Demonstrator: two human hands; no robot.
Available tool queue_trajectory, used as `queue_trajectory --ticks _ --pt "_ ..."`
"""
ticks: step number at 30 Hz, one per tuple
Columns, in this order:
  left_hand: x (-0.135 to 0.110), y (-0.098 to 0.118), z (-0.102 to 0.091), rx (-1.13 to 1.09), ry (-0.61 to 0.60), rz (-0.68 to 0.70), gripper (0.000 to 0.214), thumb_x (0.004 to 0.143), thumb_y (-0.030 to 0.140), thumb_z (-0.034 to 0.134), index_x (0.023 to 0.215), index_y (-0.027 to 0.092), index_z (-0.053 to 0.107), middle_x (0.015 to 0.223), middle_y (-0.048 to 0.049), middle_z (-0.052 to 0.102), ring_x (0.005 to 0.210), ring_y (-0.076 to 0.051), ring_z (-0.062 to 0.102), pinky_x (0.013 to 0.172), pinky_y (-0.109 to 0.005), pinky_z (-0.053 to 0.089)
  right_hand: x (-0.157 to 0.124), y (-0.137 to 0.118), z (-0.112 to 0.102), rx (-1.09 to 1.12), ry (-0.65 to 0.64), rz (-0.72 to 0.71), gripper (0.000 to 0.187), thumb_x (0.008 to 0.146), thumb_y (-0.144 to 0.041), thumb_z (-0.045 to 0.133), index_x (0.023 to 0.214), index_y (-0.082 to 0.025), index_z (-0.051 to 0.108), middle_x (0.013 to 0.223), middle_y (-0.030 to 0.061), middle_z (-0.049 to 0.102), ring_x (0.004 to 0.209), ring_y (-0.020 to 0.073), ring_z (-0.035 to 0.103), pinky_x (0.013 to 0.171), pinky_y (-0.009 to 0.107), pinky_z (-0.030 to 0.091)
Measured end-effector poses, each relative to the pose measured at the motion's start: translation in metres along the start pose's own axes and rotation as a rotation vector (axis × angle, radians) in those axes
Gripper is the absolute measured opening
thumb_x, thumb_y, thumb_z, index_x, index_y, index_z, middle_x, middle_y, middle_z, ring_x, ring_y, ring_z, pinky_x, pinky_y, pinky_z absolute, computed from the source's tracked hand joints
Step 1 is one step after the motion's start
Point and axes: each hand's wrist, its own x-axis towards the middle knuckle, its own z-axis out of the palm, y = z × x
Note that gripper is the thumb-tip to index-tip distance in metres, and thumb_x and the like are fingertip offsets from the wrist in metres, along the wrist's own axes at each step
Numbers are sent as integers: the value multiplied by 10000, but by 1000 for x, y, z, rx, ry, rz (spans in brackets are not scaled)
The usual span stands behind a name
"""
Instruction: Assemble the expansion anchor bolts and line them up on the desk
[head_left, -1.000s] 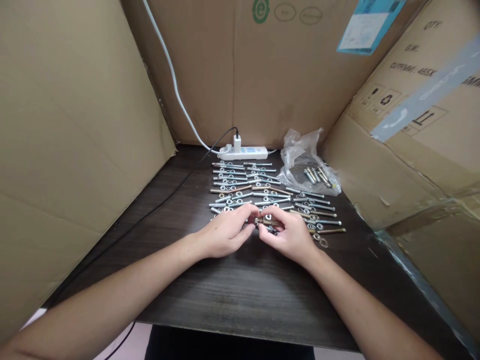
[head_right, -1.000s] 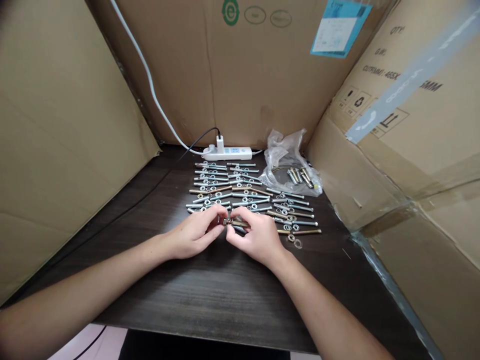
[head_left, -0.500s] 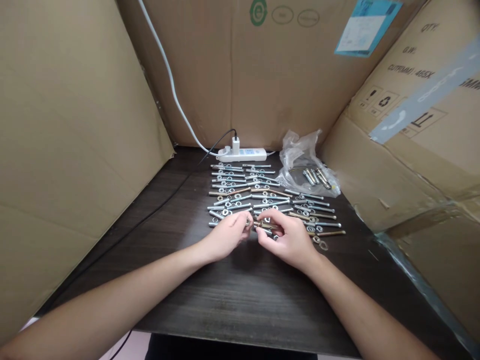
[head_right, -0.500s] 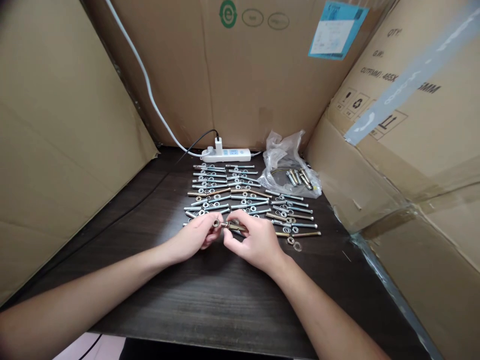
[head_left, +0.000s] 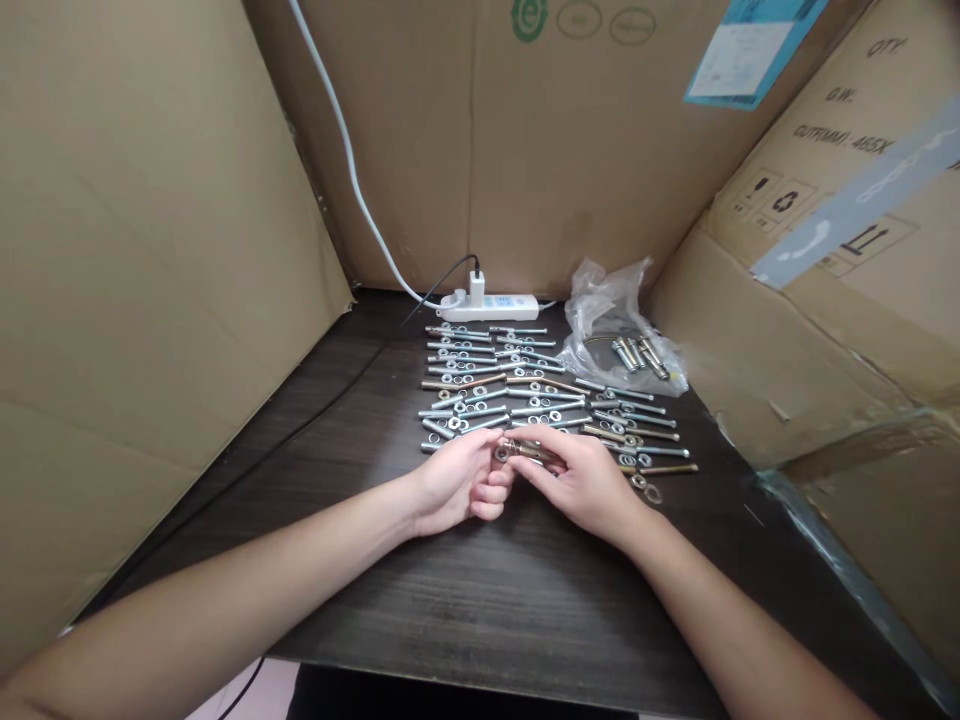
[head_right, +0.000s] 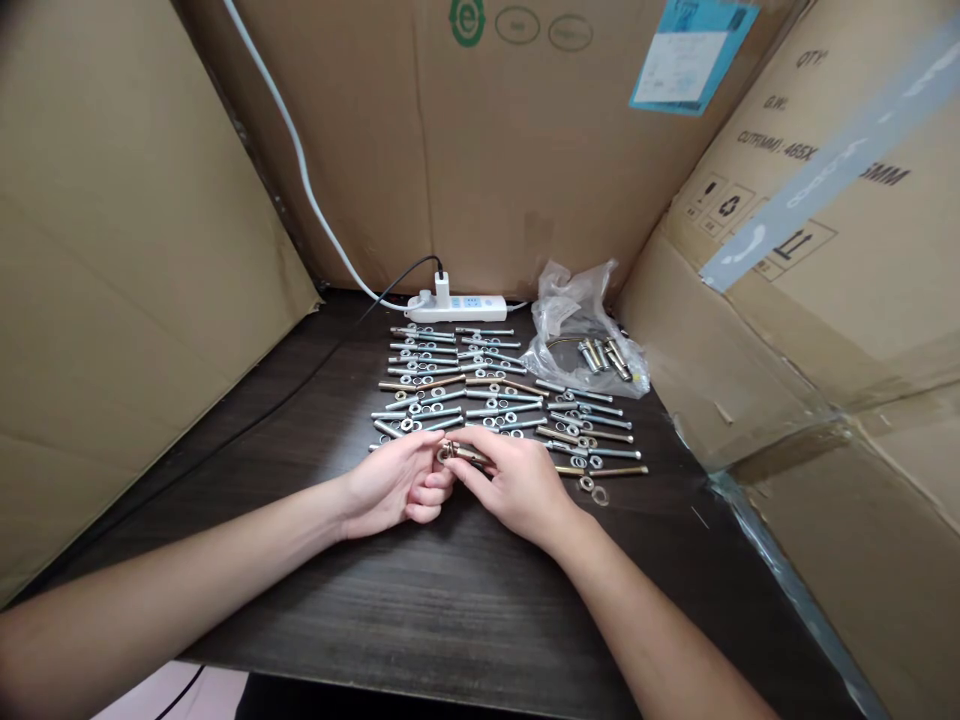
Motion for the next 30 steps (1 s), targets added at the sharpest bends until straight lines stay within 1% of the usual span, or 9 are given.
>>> queue_trajectory --ticks 6,11,16,21,25,27,30 --pt "0 -1 -1 -9 13 14 267 922 367 349 764 163 414 597 53 300 456 -53 164 414 -162 144 0 3 2 2 -8 8 219 870 -298 603 1077 -276 669 1001 -25 734 743 129 679 680 225 505" --pt "0 -1 -1 10 1 15 259 928 363 334 796 162 429 599 54 297 462 -56 156 423 -168 140 0 5 2 -14 -4 69 231 857 -316 613 1074 -289 689 981 -35 744 723 143 690 695 250 525" --pt "-1 0 0 34 2 -7 251 923 370 341 809 164 428 606 60 271 469 -58 145 431 -176 131 0 6 3 17 -8 88 251 849 -321 621 1087 -289 697 1023 -33 739 807 165 707 774 270 538" --pt "-3 0 3 41 -28 -5 241 916 383 342 840 174 434 632 59 256 473 -60 151 439 -181 137 0 6 3 14 3 93 232 841 -316 630 1058 -300 710 1003 -45 743 806 158 709 767 259 539" --pt "-4 -1 4 50 -22 10 234 906 381 347 832 175 431 657 51 287 473 -59 168 443 -182 158 0 8 3 0 -5 108 228 830 -359 643 1040 -307 716 987 -49 747 786 149 707 749 246 535" --pt "-4 -1 5 54 -12 8 232 905 377 342 831 176 432 657 50 302 471 -60 169 441 -181 167 0 8 4 -12 -16 107 229 831 -373 641 1038 -309 716 986 -48 747 782 145 704 734 239 529" --pt "-4 -1 4 53 -21 -3 232 904 372 338 829 177 437 651 49 321 467 -64 175 438 -180 185 0 6 3 -76 -51 99 237 832 -417 631 1029 -315 715 945 -43 752 720 146 693 691 245 514"
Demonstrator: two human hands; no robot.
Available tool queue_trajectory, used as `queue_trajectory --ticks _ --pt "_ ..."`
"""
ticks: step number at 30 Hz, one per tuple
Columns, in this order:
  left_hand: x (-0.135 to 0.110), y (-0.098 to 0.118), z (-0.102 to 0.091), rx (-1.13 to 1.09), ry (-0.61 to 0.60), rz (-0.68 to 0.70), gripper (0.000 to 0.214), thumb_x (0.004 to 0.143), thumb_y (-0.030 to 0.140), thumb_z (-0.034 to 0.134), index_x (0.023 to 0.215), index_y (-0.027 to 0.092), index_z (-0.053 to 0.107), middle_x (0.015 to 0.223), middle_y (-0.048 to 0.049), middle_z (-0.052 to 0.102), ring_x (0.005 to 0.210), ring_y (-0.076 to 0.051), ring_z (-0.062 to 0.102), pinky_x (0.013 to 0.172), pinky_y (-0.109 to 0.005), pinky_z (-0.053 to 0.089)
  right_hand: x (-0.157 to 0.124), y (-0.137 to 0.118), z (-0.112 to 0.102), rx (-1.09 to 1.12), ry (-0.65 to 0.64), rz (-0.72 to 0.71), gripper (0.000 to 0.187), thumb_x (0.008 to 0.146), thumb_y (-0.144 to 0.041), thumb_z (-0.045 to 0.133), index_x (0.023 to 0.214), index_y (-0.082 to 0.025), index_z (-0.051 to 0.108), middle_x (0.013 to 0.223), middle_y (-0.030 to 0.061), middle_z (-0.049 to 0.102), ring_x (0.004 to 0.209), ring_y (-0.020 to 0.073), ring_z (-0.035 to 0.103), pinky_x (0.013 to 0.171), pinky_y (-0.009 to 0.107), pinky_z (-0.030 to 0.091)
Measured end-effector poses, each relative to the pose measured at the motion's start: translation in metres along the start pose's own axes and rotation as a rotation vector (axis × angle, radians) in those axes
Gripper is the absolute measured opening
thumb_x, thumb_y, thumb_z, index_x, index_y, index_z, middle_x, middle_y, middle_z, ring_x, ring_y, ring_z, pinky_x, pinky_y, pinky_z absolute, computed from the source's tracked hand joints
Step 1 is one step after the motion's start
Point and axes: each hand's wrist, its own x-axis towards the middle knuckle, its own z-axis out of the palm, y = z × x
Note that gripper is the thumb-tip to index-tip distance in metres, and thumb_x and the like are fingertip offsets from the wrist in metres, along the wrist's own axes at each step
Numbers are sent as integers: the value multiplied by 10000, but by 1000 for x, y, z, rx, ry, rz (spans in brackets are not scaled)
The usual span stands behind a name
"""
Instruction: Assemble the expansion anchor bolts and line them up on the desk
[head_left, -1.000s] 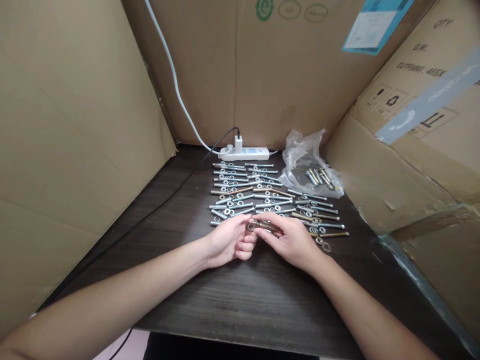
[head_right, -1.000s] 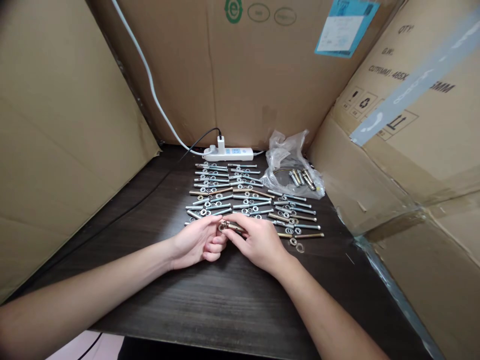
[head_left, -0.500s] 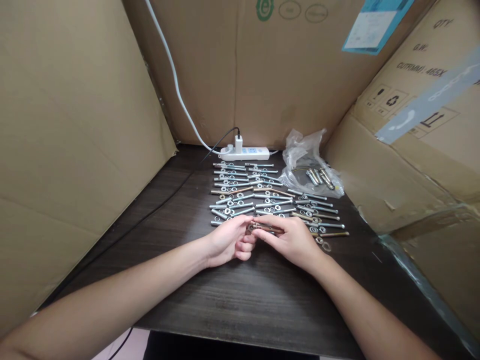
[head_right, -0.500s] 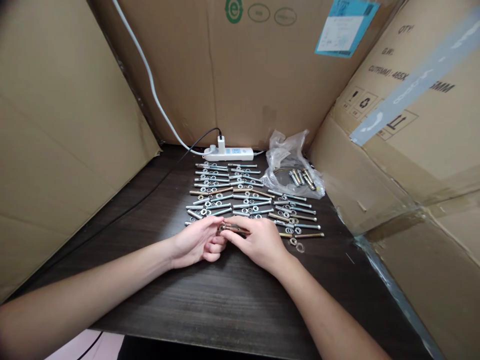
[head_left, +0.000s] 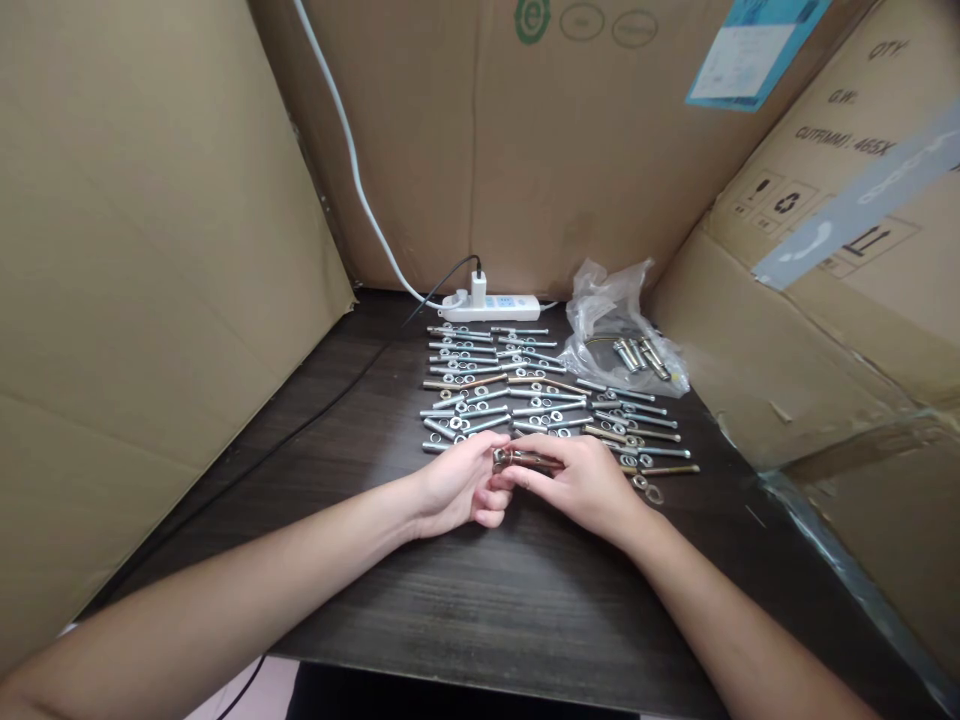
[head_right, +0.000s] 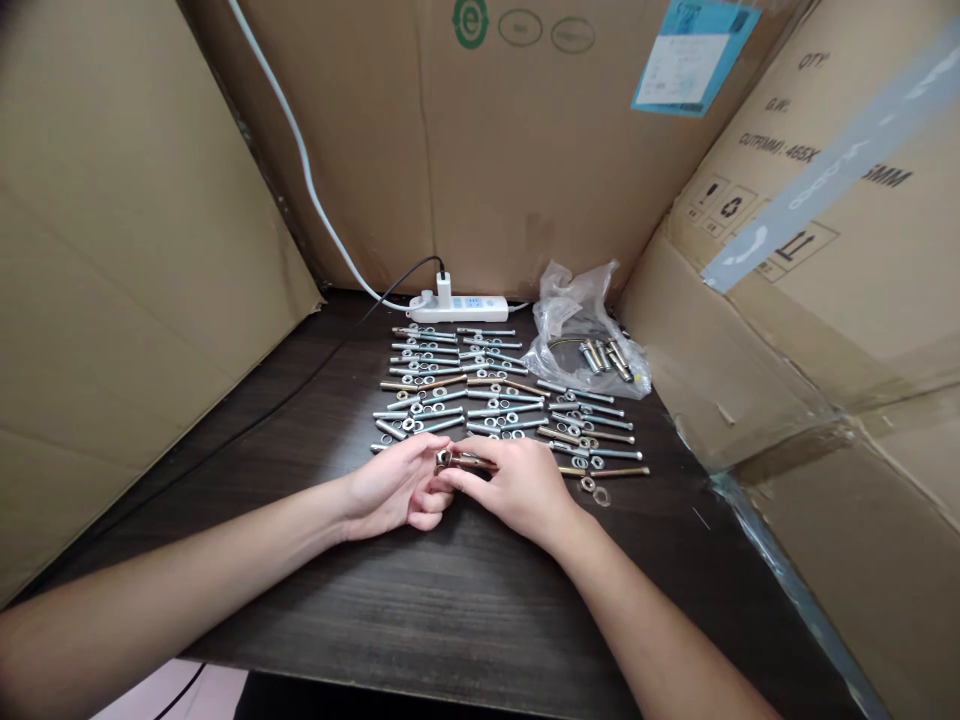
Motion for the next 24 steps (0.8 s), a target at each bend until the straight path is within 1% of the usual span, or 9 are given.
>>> queue_trajectory --ticks 3,6,10,13,16,18,21,24 --pt "0 0 -1 -12 -16 -26 217 894 364 367 813 175 435 640 53 317 468 -63 184 441 -176 206 -1 -4 -2 -60 -20 -30 256 844 -425 612 1047 -303 708 901 -24 755 673 147 677 663 247 494" --pt "0 -1 -2 -20 -19 -41 203 885 357 412 805 172 432 628 59 301 472 -61 187 443 -168 208 -3 -9 -4 -81 -14 -67 253 862 -382 583 1064 -281 698 864 -12 752 630 140 654 618 237 466" --pt "0 -1 -1 5 32 -12 156 856 315 475 808 173 432 628 57 321 470 -54 204 435 -159 188 -5 -14 -7 -106 15 -82 235 862 -327 558 1043 -259 690 804 -10 744 584 133 627 587 233 432" --pt "1 -1 1 30 72 25 132 838 271 462 767 173 410 620 56 330 458 -47 195 422 -156 162 -6 -17 -9 -136 30 -85 220 856 -308 549 1020 -252 686 760 -10 735 586 135 628 603 237 421" --pt "0 -1 2 46 121 56 121 832 254 455 758 176 401 599 68 300 445 -42 162 411 -153 134 -6 -19 -10 -169 32 -76 217 860 -309 539 1011 -251 684 720 -14 723 566 133 619 594 241 408" --pt "0 0 1 35 132 43 124 833 259 455 757 179 399 583 76 278 439 -41 143 403 -151 120 -6 -19 -10 -169 30 -76 215 860 -300 536 1010 -250 682 724 -15 721 566 132 617 595 243 406" --pt "0 2 -1 8 80 -21 156 851 290 419 745 176 408 564 75 274 424 -45 138 390 -160 109 -6 -18 -10 -139 42 -90 212 858 -280 537 1013 -248 677 732 -20 720 567 129 613 589 241 409" --pt "-1 4 -4 3 15 -42 217 873 307 373 718 163 423 582 48 364 405 -43 177 380 -178 117 -5 -16 -10 -98 76 -92 206 871 -280 527 1010 -247 674 757 -21 725 554 123 609 581 241 419"
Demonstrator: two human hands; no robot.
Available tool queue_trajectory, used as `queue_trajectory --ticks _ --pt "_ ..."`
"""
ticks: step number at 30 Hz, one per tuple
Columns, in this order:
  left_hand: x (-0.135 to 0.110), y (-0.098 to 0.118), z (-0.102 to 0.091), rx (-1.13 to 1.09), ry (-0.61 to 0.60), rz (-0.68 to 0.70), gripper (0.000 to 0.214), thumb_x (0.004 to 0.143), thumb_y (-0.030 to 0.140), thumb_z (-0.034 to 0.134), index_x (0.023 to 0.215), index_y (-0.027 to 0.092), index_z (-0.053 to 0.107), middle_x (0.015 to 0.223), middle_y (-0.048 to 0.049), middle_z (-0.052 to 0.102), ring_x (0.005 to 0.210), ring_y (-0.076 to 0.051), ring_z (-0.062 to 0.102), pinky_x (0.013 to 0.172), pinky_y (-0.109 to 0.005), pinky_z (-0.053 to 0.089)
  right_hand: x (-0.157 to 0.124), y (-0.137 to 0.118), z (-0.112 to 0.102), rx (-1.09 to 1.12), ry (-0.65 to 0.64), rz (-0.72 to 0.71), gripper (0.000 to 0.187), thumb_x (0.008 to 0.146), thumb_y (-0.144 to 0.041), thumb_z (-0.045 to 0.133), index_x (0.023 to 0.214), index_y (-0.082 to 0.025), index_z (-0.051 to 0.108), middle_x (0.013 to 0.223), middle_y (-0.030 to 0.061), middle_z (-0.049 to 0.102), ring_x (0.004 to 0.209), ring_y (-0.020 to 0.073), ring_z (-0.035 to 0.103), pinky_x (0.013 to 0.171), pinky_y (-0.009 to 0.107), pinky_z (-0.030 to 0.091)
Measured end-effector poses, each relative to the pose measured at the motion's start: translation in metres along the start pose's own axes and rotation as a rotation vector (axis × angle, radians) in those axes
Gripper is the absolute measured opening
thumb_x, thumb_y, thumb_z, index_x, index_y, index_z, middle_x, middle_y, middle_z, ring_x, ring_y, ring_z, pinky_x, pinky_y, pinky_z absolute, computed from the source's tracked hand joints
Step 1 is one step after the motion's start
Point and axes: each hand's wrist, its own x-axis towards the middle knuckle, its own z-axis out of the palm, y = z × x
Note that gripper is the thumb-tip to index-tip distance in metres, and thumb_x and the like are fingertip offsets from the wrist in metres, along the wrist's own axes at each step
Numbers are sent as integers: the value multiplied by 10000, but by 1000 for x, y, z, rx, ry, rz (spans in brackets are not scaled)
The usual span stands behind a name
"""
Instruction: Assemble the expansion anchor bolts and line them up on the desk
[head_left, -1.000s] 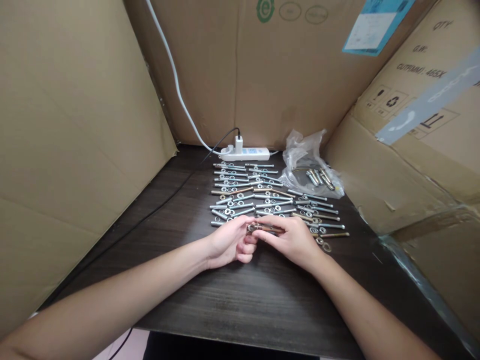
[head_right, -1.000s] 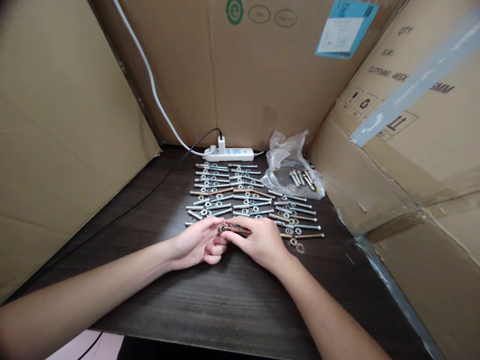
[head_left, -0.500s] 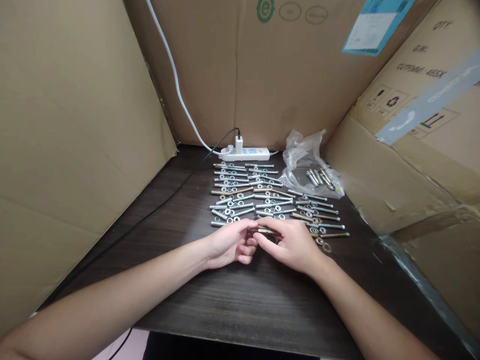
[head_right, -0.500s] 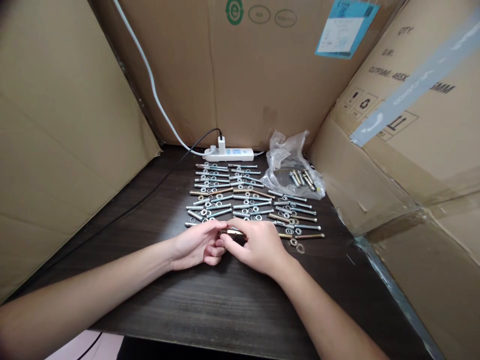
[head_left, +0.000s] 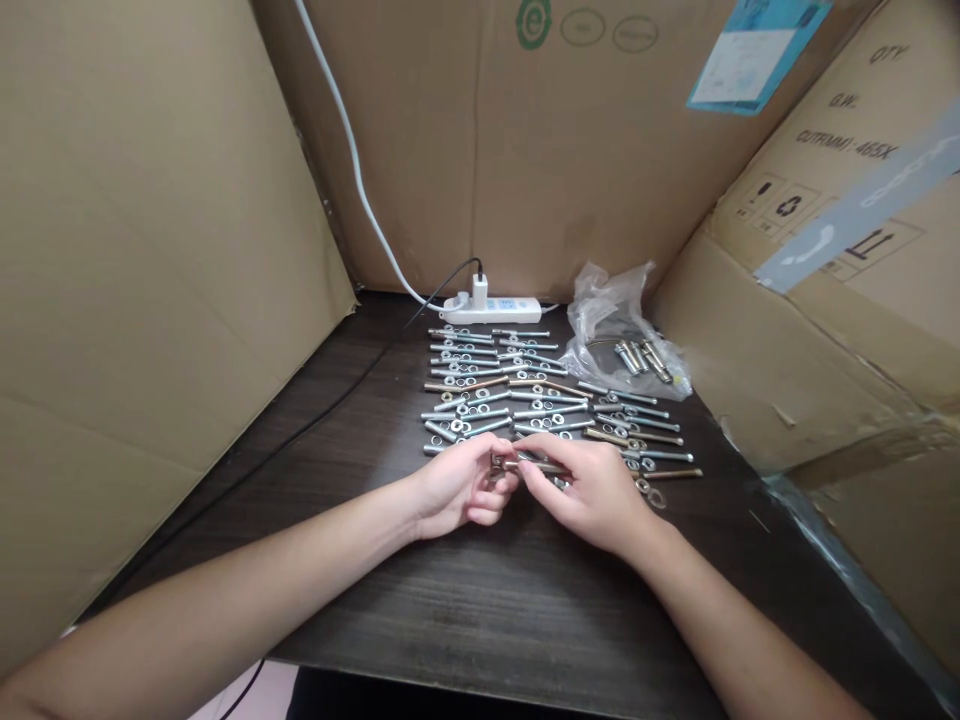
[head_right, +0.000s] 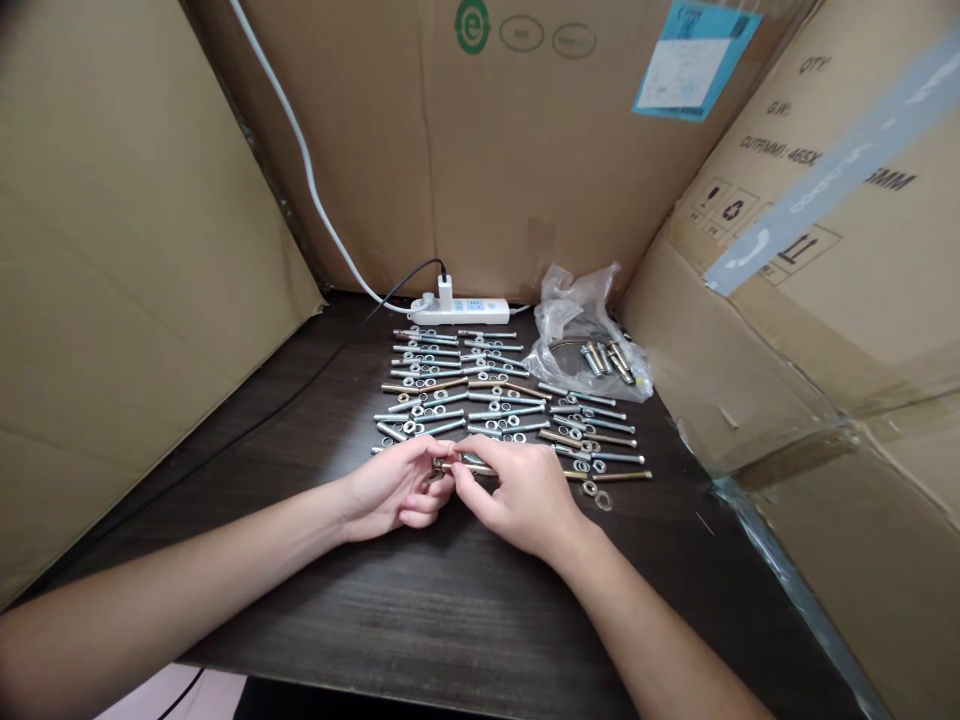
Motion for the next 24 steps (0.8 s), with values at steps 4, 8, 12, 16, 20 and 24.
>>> queue_trajectory --ticks 4,8,12,16,20,24 --pt "0 1 -1 -23 -18 27 264 888 330 356 707 154 436 586 34 393 407 -44 209 394 -183 134 0 2 0 71 49 -6 207 880 -271 510 1018 -232 659 908 10 737 697 144 664 663 246 464" --pt "1 0 -1 -32 23 39 208 844 270 402 690 138 449 588 36 360 433 -43 199 409 -178 151 0 2 0 101 18 -20 226 865 -223 490 1046 -230 626 875 -3 720 683 139 643 650 245 453" --pt "1 -3 -1 9 26 80 34 688 114 428 687 136 454 600 23 389 441 -48 224 416 -176 164 -1 3 -2 132 -24 -51 333 820 -123 408 1082 -220 591 786 -11 680 615 135 587 620 253 420" --pt "0 -2 0 16 2 91 44 660 112 433 676 152 424 557 37 341 454 -61 232 431 -180 167 -1 3 -4 204 -64 -89 406 788 -80 374 1119 -224 560 882 -1 673 703 146 599 679 259 428" --pt "-2 0 1 -2 -24 57 181 803 323 365 716 171 411 570 48 299 459 -70 198 438 -193 147 -2 2 -3 238 -83 -98 449 784 -61 373 1164 -236 537 907 -1 666 732 150 600 695 259 429" --pt "-1 -3 2 119 50 93 284 873 431 369 774 173 432 586 63 275 467 -66 170 447 -193 132 -2 1 -1 246 -93 -92 393 805 -67 373 1126 -229 533 863 5 651 713 155 587 674 262 427"
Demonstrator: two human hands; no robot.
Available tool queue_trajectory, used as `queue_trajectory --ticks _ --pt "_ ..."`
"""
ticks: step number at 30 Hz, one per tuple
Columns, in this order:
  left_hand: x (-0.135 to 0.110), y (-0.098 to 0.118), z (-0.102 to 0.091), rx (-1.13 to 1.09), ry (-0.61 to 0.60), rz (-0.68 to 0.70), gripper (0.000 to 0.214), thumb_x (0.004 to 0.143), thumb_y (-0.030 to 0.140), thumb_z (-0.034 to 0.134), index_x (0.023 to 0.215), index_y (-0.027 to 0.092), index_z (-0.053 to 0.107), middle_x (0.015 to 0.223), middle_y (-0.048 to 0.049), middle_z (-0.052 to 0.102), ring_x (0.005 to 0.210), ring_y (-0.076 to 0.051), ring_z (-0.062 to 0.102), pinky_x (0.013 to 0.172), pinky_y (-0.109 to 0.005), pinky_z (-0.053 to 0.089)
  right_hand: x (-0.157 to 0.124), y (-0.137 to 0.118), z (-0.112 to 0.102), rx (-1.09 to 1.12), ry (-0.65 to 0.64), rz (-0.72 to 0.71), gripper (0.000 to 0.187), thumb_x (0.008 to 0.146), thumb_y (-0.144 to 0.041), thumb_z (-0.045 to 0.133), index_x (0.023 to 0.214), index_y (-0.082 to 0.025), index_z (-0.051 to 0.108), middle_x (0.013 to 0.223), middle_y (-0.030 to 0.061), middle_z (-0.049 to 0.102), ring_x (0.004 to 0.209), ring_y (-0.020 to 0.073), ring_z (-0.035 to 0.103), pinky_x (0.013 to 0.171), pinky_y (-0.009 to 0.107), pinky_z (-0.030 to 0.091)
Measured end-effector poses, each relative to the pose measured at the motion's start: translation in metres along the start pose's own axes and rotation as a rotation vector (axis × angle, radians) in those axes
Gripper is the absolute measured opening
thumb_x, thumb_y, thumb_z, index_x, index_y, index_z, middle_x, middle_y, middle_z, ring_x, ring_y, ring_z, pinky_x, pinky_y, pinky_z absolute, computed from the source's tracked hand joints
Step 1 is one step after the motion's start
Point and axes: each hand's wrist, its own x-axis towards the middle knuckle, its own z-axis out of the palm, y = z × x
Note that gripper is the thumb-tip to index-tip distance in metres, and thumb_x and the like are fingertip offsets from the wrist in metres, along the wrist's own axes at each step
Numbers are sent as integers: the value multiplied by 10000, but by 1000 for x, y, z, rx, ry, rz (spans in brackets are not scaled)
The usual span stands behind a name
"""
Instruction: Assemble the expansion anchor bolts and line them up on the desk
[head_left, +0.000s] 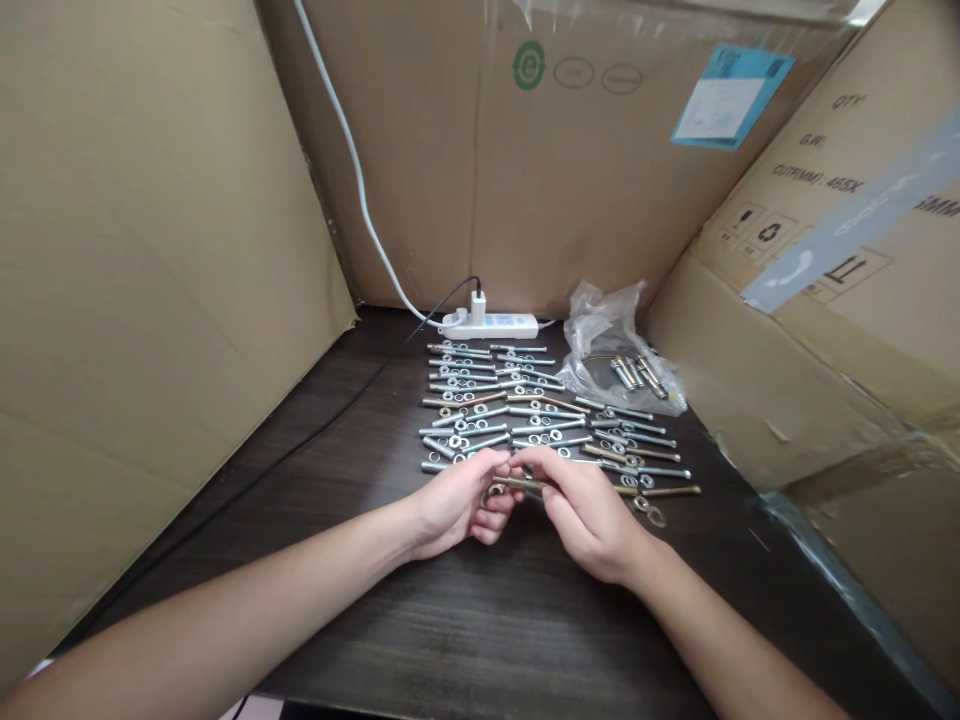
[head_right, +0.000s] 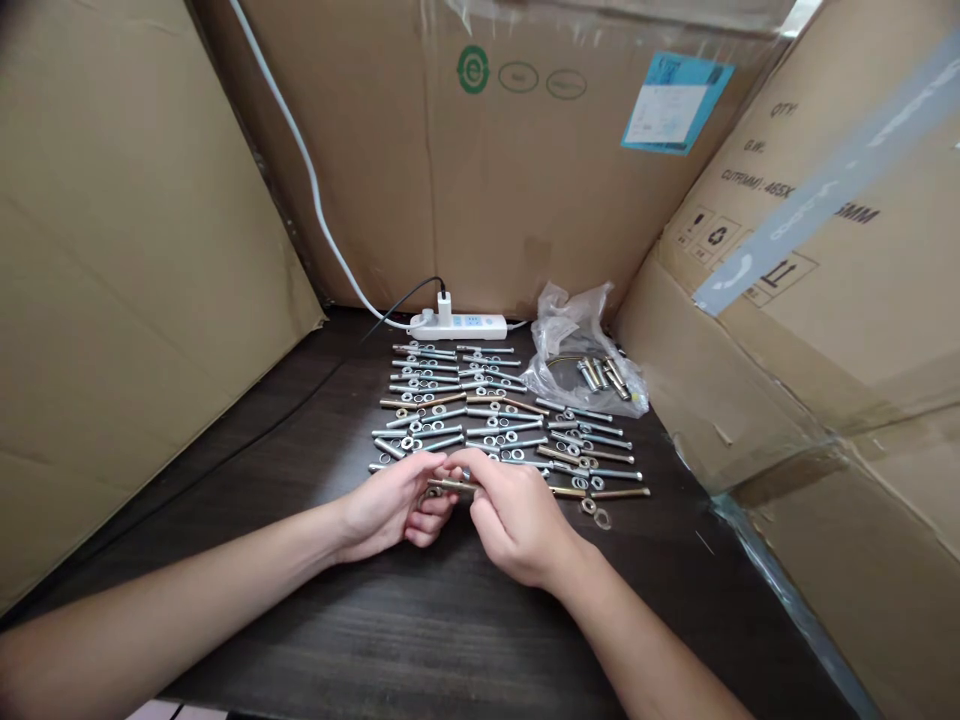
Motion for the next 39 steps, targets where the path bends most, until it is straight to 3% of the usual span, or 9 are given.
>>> queue_trajectory --ticks 3,7,14,21,27,31,36,39 --pt "1 -3 0 88 63 100 287 886 437 435 775 171 428 594 72 271 479 -60 159 453 -190 132 1 1 1 5 16 8 338 813 -65 374 1068 -225 529 878 16 641 747 162 584 688 268 427" --pt "2 -3 0 255 44 186 307 893 477 455 821 179 443 590 79 256 488 -69 180 457 -193 146 2 3 3 40 19 28 322 803 -51 363 1042 -218 500 882 23 619 766 162 573 705 271 426" --pt "-1 1 2 716 84 447 227 884 320 499 729 153 489 705 20 452 658 -105 383 617 -215 327 4 -2 5 -103 32 115 239 774 -85 409 963 -217 473 782 -1 588 681 160 534 637 266 383" --pt "-6 9 -4 1023 161 508 215 885 305 488 725 164 507 650 41 430 596 -96 339 546 -206 273 6 -8 10 -347 11 158 97 806 -184 458 899 -213 459 779 16 624 694 188 573 617 274 351" --pt "-9 20 -10 1116 183 549 185 874 290 489 741 167 529 627 44 430 567 -91 343 521 -200 262 8 -7 9 -475 49 202 92 820 -252 459 901 -212 476 748 8 632 668 195 592 596 278 303" --pt "-12 38 -26 1134 198 488 205 873 352 481 795 170 535 589 60 396 537 -92 343 498 -204 253 9 3 1 -508 106 294 112 845 -257 423 922 -213 492 686 -4 616 614 183 575 584 269 286" --pt "-15 70 -64 1133 380 584 249 856 398 488 791 165 549 685 34 480 627 -106 424 574 -211 333 12 11 -10 -497 137 364 122 891 -254 375 910 -219 490 649 -21 595 583 166 547 568 256 286" --pt "-18 82 -89 1235 525 564 254 853 402 469 811 167 557 758 14 551 690 -123 491 620 -220 373 24 8 -15 -526 95 302 117 895 -248 402 910 -217 514 706 -15 616 636 158 560 593 252 308"
